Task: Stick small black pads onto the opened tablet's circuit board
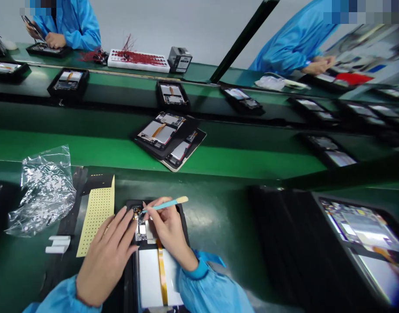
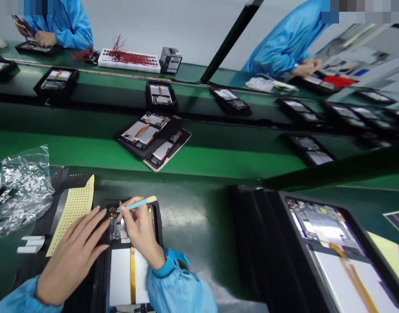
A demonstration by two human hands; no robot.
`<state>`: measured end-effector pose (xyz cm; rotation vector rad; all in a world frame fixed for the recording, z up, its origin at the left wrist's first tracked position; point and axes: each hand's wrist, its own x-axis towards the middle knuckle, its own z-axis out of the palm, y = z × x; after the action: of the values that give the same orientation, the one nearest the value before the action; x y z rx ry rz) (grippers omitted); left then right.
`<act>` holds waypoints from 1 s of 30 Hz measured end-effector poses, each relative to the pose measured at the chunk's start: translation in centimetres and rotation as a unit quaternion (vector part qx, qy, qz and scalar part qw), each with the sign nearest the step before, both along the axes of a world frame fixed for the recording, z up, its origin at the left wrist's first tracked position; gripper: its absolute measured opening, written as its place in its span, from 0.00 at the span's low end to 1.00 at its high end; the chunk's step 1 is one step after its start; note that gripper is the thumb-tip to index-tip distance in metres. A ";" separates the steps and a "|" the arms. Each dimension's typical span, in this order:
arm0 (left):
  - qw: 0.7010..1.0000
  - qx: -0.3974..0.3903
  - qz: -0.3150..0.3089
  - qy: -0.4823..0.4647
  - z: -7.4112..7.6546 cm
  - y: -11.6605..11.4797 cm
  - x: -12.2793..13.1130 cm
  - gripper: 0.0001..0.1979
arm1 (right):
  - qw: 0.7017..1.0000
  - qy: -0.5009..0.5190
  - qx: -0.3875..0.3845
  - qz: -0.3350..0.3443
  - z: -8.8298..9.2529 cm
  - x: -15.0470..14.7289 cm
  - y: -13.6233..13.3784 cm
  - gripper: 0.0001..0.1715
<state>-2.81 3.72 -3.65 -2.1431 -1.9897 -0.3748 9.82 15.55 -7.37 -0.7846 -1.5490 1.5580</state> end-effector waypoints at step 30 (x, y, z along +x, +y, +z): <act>0.997 -0.014 0.073 -0.007 -2.6 -0.4 1.8 0.26 | 0.990 -0.082 0.117 -0.001 -0.7 0.2 -0.8 0.05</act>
<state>-1.00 3.32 -6.24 -2.0008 -2.1562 -0.3414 10.02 14.77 -8.06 -0.7962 -1.8112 1.3047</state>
